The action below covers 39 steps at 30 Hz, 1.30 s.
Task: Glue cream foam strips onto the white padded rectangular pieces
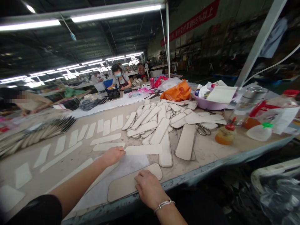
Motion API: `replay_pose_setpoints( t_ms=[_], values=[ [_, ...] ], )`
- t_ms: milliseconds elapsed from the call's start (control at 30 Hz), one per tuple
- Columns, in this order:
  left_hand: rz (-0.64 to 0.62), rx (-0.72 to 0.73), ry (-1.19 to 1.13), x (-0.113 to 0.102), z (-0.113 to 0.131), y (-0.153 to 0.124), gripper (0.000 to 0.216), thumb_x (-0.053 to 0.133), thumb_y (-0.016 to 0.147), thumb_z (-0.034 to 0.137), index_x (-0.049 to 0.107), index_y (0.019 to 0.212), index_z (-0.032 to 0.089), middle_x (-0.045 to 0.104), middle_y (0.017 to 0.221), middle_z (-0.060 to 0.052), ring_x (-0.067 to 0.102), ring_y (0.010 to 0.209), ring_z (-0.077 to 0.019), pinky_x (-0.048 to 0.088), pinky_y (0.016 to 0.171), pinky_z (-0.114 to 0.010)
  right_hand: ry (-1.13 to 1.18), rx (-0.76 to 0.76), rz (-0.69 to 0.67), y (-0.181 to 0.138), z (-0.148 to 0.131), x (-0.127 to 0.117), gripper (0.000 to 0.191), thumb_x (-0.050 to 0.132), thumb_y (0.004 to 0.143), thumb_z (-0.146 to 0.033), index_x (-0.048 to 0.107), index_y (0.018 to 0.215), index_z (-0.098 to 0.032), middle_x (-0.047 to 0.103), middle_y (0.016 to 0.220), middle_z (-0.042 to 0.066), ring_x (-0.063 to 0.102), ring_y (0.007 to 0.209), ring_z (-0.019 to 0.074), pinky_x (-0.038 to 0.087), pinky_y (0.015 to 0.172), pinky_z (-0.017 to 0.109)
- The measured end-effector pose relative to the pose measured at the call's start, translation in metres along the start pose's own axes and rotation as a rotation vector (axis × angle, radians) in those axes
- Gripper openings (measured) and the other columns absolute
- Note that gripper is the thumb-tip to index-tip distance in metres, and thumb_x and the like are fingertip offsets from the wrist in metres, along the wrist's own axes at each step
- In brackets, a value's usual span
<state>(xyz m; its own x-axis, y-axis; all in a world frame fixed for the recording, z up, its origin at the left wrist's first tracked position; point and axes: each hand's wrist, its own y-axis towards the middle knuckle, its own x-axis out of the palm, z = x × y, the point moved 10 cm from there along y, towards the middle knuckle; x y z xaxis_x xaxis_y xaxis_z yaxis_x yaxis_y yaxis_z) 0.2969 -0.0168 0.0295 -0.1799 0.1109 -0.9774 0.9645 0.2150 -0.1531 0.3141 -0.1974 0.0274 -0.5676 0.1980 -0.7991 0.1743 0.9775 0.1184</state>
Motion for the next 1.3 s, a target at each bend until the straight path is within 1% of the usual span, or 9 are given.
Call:
replay_pose_setpoints(
  t_ms=[167, 400, 533, 700, 800, 967, 1067, 1133, 1300],
  values=[
    [-0.026, 0.085, 0.042, 0.009, 0.003, 0.009, 0.024, 0.041, 0.086, 0.015, 0.061, 0.073, 0.016, 0.060, 0.082, -0.006, 0.055, 0.068, -0.0153, 0.042, 0.063, -0.025, -0.005, 0.006, -0.014, 0.001, 0.003, 0.000, 0.012, 0.049, 0.085, -0.021, 0.061, 0.086, -0.020, 0.058, 0.095, 0.003, 0.052, 0.095, 0.0159, 0.040, 0.084, 0.025],
    [0.083, 0.183, 0.137, 0.002, 0.015, 0.007, 0.022, 0.038, 0.088, 0.015, 0.058, 0.078, 0.015, 0.059, 0.085, -0.008, 0.055, 0.070, -0.0164, 0.043, 0.064, -0.028, 0.047, 0.001, 0.065, 0.003, 0.005, -0.011, 0.018, 0.046, 0.087, -0.020, 0.063, 0.088, -0.021, 0.062, 0.090, 0.003, 0.056, 0.089, 0.0154, 0.044, 0.080, 0.025],
    [0.243, 0.116, 0.060, -0.030, 0.015, -0.003, 0.019, 0.039, 0.086, 0.017, 0.058, 0.080, 0.016, 0.057, 0.083, -0.007, 0.055, 0.071, -0.0159, 0.043, 0.067, -0.028, 0.164, 0.097, 0.353, -0.002, 0.033, -0.049, 0.025, 0.043, 0.088, -0.020, 0.063, 0.103, -0.020, 0.063, 0.098, 0.007, 0.058, 0.093, 0.0168, 0.047, 0.085, 0.029],
    [0.379, 0.084, -0.075, -0.083, 0.026, -0.031, 0.016, 0.039, 0.082, 0.014, 0.055, 0.082, 0.017, 0.056, 0.082, -0.006, 0.054, 0.077, -0.0163, 0.042, 0.071, -0.028, 0.250, 0.358, 0.775, -0.027, 0.101, -0.090, 0.045, 0.048, 0.084, -0.029, 0.047, 0.127, -0.017, 0.052, 0.122, 0.015, 0.058, 0.100, 0.0221, 0.051, 0.086, 0.040],
    [0.358, 0.075, -0.189, -0.105, 0.033, -0.051, 0.012, 0.041, 0.078, 0.014, 0.052, 0.077, 0.019, 0.055, 0.079, -0.003, 0.052, 0.071, -0.0145, 0.041, 0.068, -0.027, 0.410, 0.494, 0.810, -0.032, 0.132, -0.089, 0.056, 0.049, 0.082, -0.036, 0.040, 0.133, -0.015, 0.048, 0.127, 0.017, 0.059, 0.100, 0.0216, 0.052, 0.083, 0.038],
    [0.290, -0.025, -0.403, -0.118, 0.029, -0.083, 0.009, 0.043, 0.074, 0.017, 0.049, 0.068, 0.021, 0.053, 0.071, 0.000, 0.049, 0.062, -0.0125, 0.039, 0.060, -0.024, 0.492, 0.470, 0.671, -0.023, 0.127, -0.087, 0.041, 0.045, 0.083, -0.043, 0.064, 0.106, -0.015, 0.065, 0.106, 0.012, 0.060, 0.097, 0.0218, 0.047, 0.088, 0.037],
    [0.230, -0.126, -0.521, -0.108, 0.018, -0.098, 0.010, 0.044, 0.071, 0.019, 0.050, 0.063, 0.021, 0.053, 0.066, 0.001, 0.050, 0.061, -0.0130, 0.038, 0.059, -0.024, 0.481, 0.467, 0.670, -0.027, 0.120, -0.093, 0.038, 0.048, 0.080, -0.044, 0.069, 0.095, -0.016, 0.067, 0.099, 0.010, 0.061, 0.091, 0.0222, 0.047, 0.086, 0.036],
    [0.172, -0.233, -0.614, -0.089, 0.009, -0.108, 0.010, 0.044, 0.070, 0.022, 0.051, 0.063, 0.021, 0.054, 0.065, 0.001, 0.051, 0.061, -0.0138, 0.038, 0.058, -0.024, 0.524, 0.510, 0.589, -0.029, 0.120, -0.086, 0.039, 0.050, 0.079, -0.046, 0.070, 0.095, -0.016, 0.070, 0.089, 0.008, 0.063, 0.080, 0.0211, 0.048, 0.077, 0.034],
    [-0.130, -0.563, -0.934, 0.001, 0.004, -0.134, 0.015, 0.042, 0.068, 0.027, 0.054, 0.063, 0.019, 0.053, 0.050, 0.003, 0.050, 0.050, -0.0142, 0.035, 0.049, -0.023, 0.425, 0.543, 0.348, -0.029, 0.115, -0.068, 0.033, 0.055, 0.076, -0.039, 0.070, 0.094, -0.017, 0.070, 0.075, 0.004, 0.063, 0.072, 0.0192, 0.046, 0.071, 0.030]
  ],
)
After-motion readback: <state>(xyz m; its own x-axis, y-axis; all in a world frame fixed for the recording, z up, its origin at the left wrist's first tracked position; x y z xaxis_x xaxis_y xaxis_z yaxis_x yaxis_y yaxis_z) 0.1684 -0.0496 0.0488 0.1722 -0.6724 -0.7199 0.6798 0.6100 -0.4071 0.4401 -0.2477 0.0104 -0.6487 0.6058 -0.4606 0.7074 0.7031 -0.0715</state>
